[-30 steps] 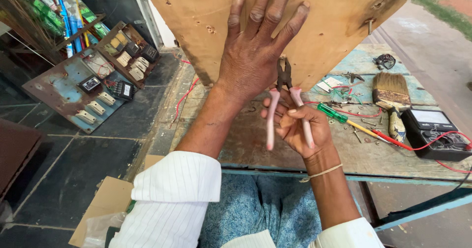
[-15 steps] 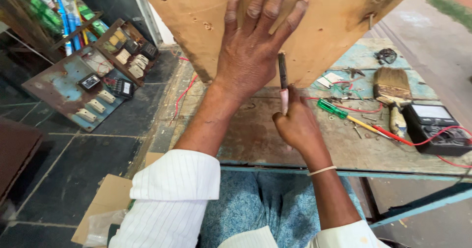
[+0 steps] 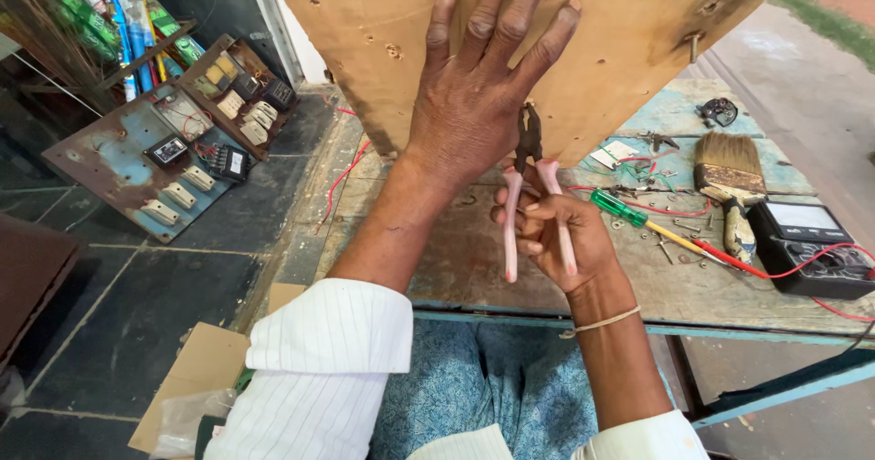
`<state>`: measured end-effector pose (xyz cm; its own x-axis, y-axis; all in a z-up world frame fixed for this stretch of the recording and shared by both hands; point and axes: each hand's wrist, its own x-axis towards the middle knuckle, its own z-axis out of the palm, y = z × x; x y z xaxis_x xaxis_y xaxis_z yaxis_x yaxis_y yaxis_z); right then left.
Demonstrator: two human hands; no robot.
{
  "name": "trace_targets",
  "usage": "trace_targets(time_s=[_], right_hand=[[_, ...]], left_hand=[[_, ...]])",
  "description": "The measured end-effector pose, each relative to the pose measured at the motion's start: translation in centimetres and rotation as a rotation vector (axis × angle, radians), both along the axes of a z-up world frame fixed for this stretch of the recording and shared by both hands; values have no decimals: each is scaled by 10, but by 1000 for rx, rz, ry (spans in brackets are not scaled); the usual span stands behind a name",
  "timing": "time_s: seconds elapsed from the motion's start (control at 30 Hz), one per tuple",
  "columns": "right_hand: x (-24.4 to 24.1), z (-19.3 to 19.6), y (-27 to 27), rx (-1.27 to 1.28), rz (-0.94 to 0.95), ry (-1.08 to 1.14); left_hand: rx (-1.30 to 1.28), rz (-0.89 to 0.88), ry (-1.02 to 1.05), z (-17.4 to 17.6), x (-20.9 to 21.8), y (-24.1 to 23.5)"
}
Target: The person wires an electrical component by hand and with a screwdriver. They insert wires into the terminals of a black component and tighten the screws to secure the connections.
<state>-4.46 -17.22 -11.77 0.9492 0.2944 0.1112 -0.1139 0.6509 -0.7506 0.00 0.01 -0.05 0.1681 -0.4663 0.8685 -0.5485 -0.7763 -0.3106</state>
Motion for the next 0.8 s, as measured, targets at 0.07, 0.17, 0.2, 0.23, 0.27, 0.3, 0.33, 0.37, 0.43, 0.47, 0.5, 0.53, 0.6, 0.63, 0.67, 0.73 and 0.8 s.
trace_targets(time_s=[0.07,0.17,0.2,0.23,0.27,0.3,0.33,0.37,0.43,0.47,0.5,0.53,0.6,0.63,0.67,0.73,0.8], right_hand=[[0,1,4,-92,30,-32],[-10,4,19,-1483,-507,-117],[-14,7,19,-1465,-537,-184],[-15,10,19,-1447,-565,-251],[-19,9,20,-1447,-556,-249],[-22,6,20,-1564,-464,-199],[-22,5,18,-1677,-380,-147],[-20,3,18,-1676,-384,-145],[-16,-5,21,-1991,-244,-148],[-12,-8,22,-1991,-246,-149],[-8,-11,23,-2019,-247,-158],[-5,-15,23,-2048,-245,-168],[2,-22,20,-2049,-322,-246],[8,-25,18,-2045,-400,-324],[16,-27,14,-2044,-396,-320],[43,-21,4,-1753,-650,-454],[66,-7,6,-1014,-599,-233]], left_hand=[[5,9,-9,-1,0,1],[19,32,-29,0,-2,1],[21,42,-44,3,-1,2],[25,40,-22,5,-1,1],[29,42,0,3,-3,2],[33,45,21,1,-5,3],[27,30,21,3,-4,2],[25,21,20,3,-4,1],[26,17,29,1,-6,1],[26,21,30,2,-6,1],[27,25,30,2,-6,2],[26,25,20,2,-6,1],[24,27,10,2,-6,1],[25,27,7,2,-5,1],[27,25,10,1,-5,2],[39,53,9,0,-5,3],[49,82,3,-1,-4,2]])
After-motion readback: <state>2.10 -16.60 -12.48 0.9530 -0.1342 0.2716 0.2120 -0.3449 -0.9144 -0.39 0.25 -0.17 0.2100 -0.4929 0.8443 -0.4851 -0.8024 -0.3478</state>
